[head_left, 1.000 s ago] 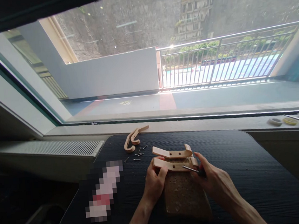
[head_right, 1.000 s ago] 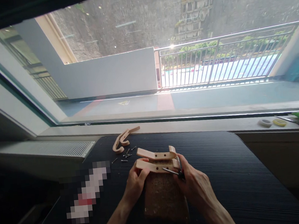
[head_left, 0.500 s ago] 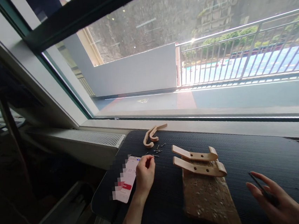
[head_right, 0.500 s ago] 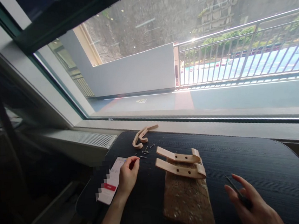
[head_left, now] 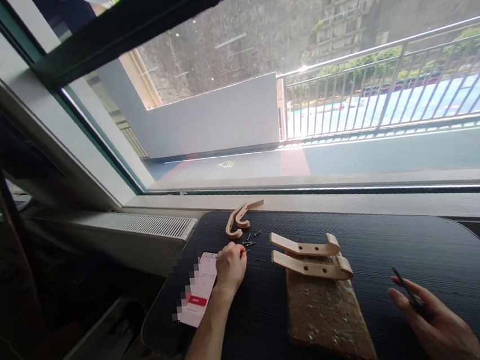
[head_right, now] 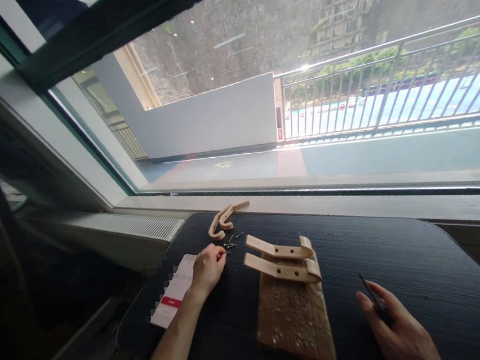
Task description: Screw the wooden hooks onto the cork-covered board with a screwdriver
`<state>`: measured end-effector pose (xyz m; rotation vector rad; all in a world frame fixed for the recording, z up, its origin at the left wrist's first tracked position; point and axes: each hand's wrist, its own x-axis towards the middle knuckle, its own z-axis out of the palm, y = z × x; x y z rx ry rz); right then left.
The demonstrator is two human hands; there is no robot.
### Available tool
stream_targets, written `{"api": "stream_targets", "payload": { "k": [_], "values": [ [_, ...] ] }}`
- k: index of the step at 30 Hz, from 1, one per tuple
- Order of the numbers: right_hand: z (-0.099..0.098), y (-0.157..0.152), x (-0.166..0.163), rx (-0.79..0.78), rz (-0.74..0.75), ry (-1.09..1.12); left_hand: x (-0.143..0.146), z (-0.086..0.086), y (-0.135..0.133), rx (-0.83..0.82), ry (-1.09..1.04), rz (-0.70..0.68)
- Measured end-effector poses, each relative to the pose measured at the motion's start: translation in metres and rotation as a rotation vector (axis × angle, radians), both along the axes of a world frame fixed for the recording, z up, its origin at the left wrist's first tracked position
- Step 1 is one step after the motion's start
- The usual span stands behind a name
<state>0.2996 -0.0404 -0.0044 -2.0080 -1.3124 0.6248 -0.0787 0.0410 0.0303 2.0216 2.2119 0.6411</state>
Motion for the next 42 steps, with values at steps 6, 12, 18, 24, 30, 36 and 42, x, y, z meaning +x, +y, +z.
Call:
{"api": "stream_targets", "payload": {
  "k": [6,12,18,24,30,36,42],
  "values": [
    [0.005,-0.003,-0.003,0.039,-0.004,-0.028,0.002,0.010,-0.013,0.010,-0.013,-0.058],
    [0.003,-0.006,-0.004,0.110,0.033,-0.061,0.026,0.070,-0.040,0.190,-0.250,-0.226],
    [0.003,-0.010,-0.005,0.118,0.058,-0.059,0.084,0.104,-0.044,0.124,-0.227,-0.569],
    [0.008,-0.015,-0.007,0.183,0.070,-0.072,0.111,0.093,-0.033,0.027,0.040,-0.726],
    [0.012,-0.016,-0.006,0.177,0.085,-0.052,0.123,0.096,-0.027,-0.045,0.213,-0.771],
    [0.012,-0.017,-0.006,0.216,0.089,-0.047,0.129,0.091,-0.021,-0.079,0.281,-0.794],
    [0.012,-0.018,-0.005,0.196,0.093,-0.044,0.131,0.088,-0.019,-0.063,0.325,-0.822]
  ]
}}
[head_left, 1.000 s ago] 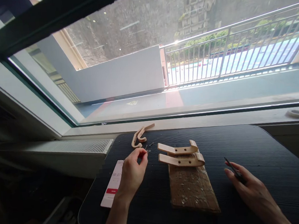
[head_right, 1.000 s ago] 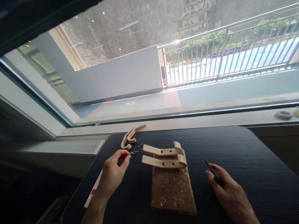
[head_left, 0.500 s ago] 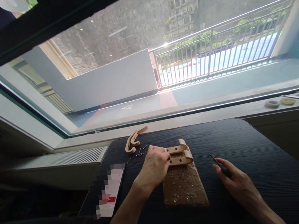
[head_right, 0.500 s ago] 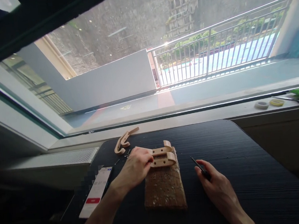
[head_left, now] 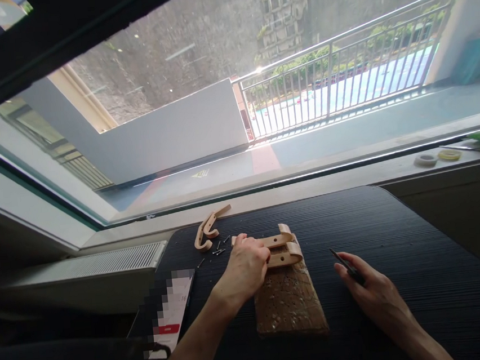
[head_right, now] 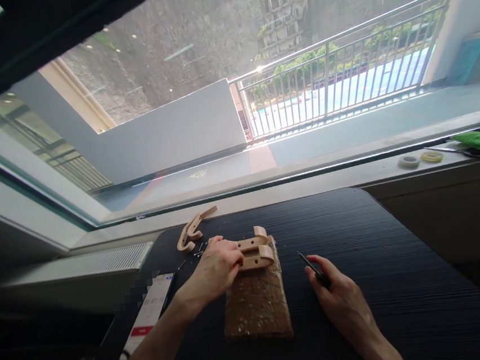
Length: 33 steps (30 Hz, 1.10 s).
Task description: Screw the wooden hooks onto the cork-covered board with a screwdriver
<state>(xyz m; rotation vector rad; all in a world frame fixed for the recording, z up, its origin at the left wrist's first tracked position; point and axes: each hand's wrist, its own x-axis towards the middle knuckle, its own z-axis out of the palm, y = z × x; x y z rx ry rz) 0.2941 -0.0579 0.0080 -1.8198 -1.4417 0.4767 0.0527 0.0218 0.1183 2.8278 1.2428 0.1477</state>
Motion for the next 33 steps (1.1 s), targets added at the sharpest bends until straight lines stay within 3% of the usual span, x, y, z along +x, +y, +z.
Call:
{"api": "stream_targets", "payload": {
  "k": [11,23,33],
  "values": [
    [-0.001,0.001,0.001,-0.006,-0.001,-0.002,0.004,-0.005,0.001,0.031,0.024,-0.027],
    [0.000,-0.001,0.000,-0.031,0.011,-0.004,-0.013,-0.002,-0.011,0.088,-0.071,0.068],
    [-0.001,0.001,0.000,-0.031,0.008,-0.009,-0.007,-0.003,-0.010,0.110,-0.060,0.051]
  ]
}}
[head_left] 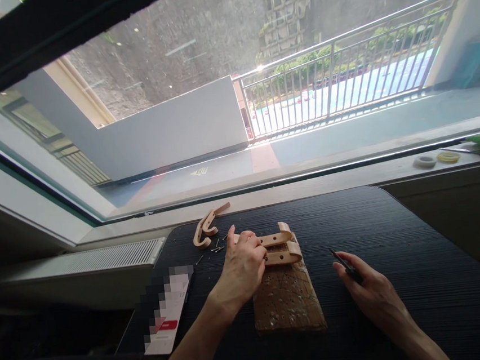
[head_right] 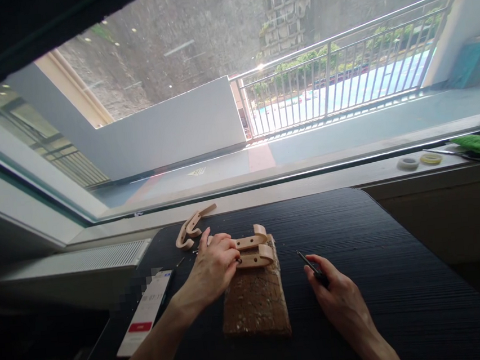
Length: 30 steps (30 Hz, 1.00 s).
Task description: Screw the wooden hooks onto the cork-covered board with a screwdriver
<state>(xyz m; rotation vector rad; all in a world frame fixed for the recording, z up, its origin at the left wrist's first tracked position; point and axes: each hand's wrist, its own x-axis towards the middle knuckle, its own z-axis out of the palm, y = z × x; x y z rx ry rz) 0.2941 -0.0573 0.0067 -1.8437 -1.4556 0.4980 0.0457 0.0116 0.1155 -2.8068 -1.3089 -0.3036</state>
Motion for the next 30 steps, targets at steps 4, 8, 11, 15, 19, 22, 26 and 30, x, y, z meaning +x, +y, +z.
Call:
{"api": "stream_targets", "payload": {
  "k": [4,8,11,15,19,22,26,30],
  "values": [
    [-0.001,0.000,0.000,-0.014,0.007,0.027,0.001,-0.004,0.002,0.011,-0.010,0.001],
    [-0.002,0.000,0.001,-0.051,0.009,0.040,0.003,-0.009,0.004,0.009,-0.018,0.004],
    [-0.002,0.000,0.001,-0.062,0.011,0.044,0.005,-0.009,0.004,0.003,-0.025,0.003],
    [0.004,-0.001,-0.001,-0.074,0.008,0.038,0.005,-0.009,0.002,-0.012,-0.047,0.009],
    [0.018,-0.004,0.001,-0.080,0.056,0.089,0.003,-0.011,0.001,-0.016,-0.072,0.028],
    [0.033,-0.007,0.006,-0.086,0.080,0.107,0.000,-0.013,0.001,-0.025,-0.083,0.037],
    [0.061,-0.007,0.006,-0.063,0.193,0.041,-0.004,-0.015,0.001,-0.030,-0.094,0.043],
    [0.098,0.004,-0.007,0.072,0.394,-0.161,-0.008,-0.016,0.002,-0.039,-0.101,0.048]
  ]
}}
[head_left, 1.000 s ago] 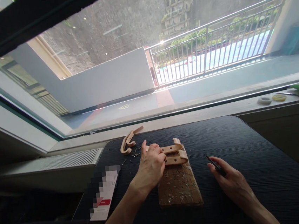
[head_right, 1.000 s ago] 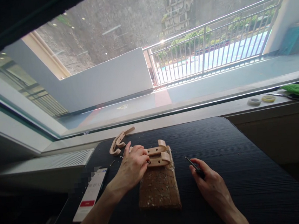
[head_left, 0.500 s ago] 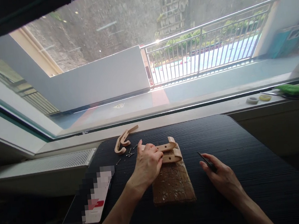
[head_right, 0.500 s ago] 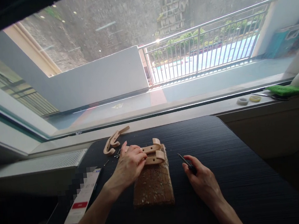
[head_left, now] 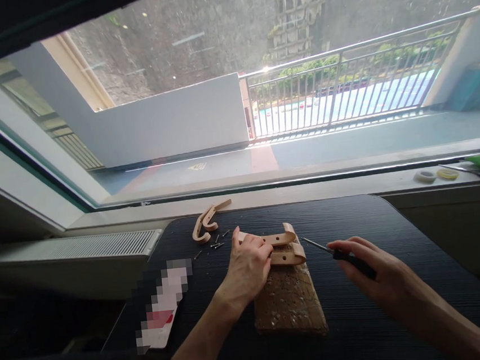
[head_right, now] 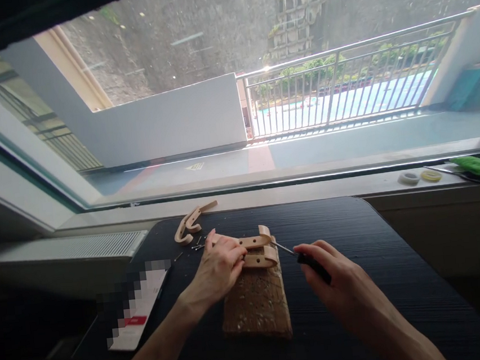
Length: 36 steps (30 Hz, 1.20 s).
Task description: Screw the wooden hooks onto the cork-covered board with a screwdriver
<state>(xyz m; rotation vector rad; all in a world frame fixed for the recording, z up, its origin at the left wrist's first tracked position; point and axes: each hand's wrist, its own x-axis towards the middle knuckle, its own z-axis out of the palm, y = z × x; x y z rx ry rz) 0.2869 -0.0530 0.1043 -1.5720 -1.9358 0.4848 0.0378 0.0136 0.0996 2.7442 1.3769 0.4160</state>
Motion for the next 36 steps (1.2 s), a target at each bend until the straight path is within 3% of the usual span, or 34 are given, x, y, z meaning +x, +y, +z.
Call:
{"api": "stream_targets", "payload": {
  "k": [5,9,16,36],
  "values": [
    [0.037,0.021,-0.032,0.032,0.154,-0.275,-0.004,0.000,-0.001,0.006,-0.013,-0.007],
    [0.049,0.037,-0.056,0.026,0.270,-0.418,-0.007,0.000,-0.002,0.018,-0.027,-0.002],
    [0.057,0.051,-0.075,0.016,0.329,-0.550,-0.010,-0.003,0.001,0.021,-0.056,0.014],
    [0.067,0.061,-0.085,0.023,0.430,-0.663,-0.012,-0.004,0.001,-0.011,-0.067,0.022]
  ]
}}
